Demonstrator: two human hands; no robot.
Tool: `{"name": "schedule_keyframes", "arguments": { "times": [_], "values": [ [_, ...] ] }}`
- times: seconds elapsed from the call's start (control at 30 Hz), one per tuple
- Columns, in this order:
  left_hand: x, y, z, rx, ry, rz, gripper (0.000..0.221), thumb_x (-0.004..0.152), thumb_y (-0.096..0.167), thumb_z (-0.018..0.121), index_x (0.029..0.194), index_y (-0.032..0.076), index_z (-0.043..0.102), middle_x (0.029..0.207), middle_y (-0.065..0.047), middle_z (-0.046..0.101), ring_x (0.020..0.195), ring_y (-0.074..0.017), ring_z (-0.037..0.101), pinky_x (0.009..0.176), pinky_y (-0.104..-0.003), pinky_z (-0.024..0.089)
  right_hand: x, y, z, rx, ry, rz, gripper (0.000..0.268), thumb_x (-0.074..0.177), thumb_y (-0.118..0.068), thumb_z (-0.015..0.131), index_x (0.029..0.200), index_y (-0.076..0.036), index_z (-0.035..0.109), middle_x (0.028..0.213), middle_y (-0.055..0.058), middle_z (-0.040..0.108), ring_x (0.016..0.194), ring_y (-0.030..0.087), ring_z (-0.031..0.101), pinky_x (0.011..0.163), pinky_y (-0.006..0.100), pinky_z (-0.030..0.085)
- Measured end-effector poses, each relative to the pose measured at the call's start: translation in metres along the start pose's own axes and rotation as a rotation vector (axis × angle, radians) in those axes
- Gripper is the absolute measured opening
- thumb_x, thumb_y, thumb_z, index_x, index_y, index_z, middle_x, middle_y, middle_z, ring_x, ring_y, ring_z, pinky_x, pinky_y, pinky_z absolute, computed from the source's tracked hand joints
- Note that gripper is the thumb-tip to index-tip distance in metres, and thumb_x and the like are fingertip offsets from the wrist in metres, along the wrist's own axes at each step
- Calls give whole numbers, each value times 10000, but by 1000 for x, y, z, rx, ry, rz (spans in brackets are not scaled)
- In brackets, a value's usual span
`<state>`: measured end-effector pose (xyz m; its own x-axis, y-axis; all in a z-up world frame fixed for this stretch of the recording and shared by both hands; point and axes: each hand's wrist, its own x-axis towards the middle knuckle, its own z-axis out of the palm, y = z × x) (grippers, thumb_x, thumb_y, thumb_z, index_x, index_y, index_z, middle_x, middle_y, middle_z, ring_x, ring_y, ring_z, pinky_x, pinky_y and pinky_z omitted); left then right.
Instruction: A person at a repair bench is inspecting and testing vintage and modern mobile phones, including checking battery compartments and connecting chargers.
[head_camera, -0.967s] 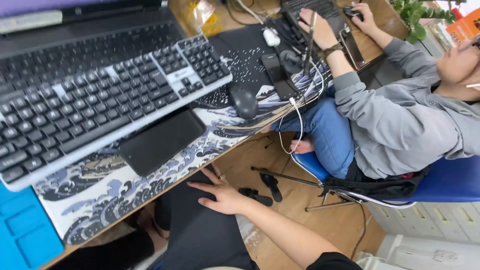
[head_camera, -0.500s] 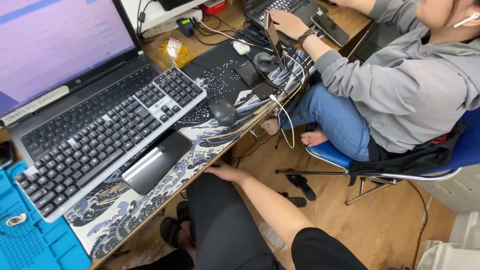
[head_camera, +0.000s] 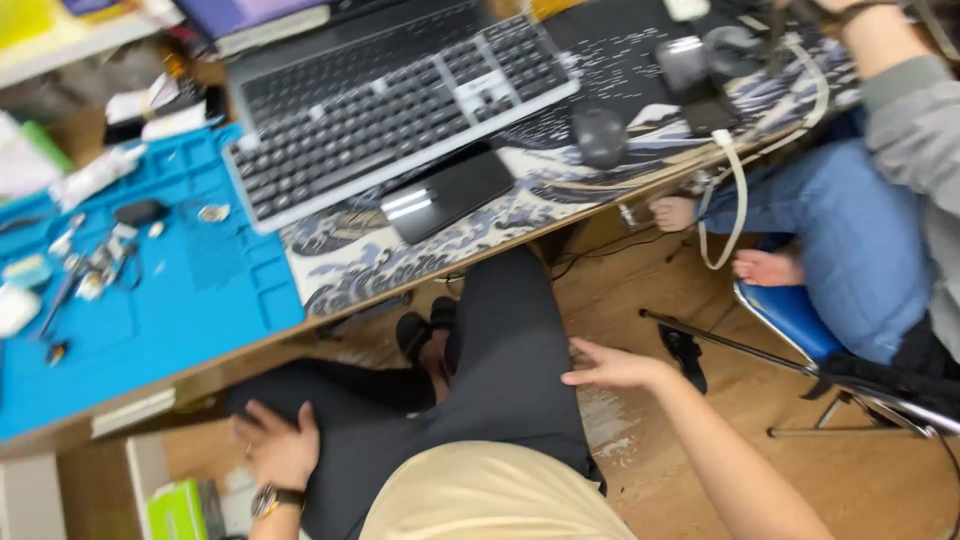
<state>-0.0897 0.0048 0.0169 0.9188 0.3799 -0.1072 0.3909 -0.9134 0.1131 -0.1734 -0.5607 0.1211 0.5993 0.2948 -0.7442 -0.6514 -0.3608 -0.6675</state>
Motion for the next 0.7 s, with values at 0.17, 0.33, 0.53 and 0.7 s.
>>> {"name": "schedule_keyframes", "arguments": {
  "times": [0.17,0.33,0.53,0.7],
  "values": [
    [-11,30,-30,114,30,73,921,945,660,460,1643,77,320,1648,-371,216,1533,-538,224,1067,-701,370,25,-45,-14,-374,485,132,731,1038,-580,469,1602,-119,411,1517,201,554,1440,330,479,1239,485,317],
    [-7,30,-48,15,-134,90,841,1000,607,461,1676,157,242,1656,-337,105,1533,-531,151,1120,-664,353,57,-117,101,-1155,639,-372,407,917,-593,627,1241,-370,731,1578,22,459,1483,412,275,1021,828,213],
    [-24,31,-70,56,-185,175,721,985,548,444,1651,313,299,1733,-205,50,1568,-487,56,1176,-679,251,25,-172,154,-538,-17,-781,180,980,-219,645,1108,-129,735,1388,214,603,1159,436,675,920,511,595],
    [-9,33,-70,41,-220,249,635,978,518,426,1595,382,363,1751,-147,66,1575,-484,17,1185,-698,196,-34,-229,83,-282,34,-889,54,913,-149,735,928,-109,768,1222,150,735,1065,349,745,923,480,581]
  ]
}}
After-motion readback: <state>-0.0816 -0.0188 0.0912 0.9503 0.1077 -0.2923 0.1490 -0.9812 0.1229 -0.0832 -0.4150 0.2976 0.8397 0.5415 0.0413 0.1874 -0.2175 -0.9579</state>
